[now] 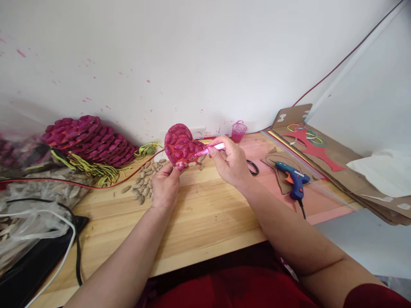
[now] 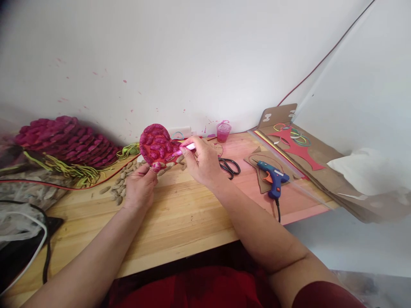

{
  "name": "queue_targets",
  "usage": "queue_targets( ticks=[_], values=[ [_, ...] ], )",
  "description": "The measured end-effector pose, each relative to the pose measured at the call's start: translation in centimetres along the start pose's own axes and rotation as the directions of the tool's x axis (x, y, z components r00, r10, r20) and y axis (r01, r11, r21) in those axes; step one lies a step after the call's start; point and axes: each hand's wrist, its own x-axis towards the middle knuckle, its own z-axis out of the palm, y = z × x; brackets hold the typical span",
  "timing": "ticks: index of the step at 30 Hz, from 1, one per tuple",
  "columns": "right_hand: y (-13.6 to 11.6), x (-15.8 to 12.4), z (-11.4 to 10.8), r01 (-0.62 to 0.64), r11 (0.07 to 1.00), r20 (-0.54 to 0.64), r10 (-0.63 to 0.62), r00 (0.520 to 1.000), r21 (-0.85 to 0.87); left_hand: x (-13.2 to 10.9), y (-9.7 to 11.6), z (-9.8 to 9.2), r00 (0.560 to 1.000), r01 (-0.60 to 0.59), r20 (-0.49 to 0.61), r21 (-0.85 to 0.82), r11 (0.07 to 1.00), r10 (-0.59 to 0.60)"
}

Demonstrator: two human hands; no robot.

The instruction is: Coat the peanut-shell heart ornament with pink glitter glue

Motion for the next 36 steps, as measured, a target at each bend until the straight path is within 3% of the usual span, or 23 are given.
queue_targets(
  ticks=[9,15,24,36],
  values=[
    [0.07,-0.01,0.13,-0.032,0.998,-0.007,0.032,0.999,0.060,0.11,-0.27,-0.05,1.000,0.024,-0.002,-0.025,0.999,-0.024],
    [-0.07,-0.03,0.04,-0.043,0.999,-0.023,0.042,0.999,-0.008,0.27,-0.54,-0.14,1.000,0.020,-0.014,-0.047,0.999,-0.021],
    [-0.16,0.02,0.00,0.052,0.995,0.002,-0.052,0.999,-0.088,0.24,-0.51,-0.10,1.000,-0.001,-0.011,-0.053,0.999,0.000],
    [0.16,0.06,0.07,0.072,0.991,-0.014,-0.074,0.997,-0.114,0.19,-0.38,-0.03,1.000,0.003,-0.015,-0.087,0.996,-0.005]
  ],
)
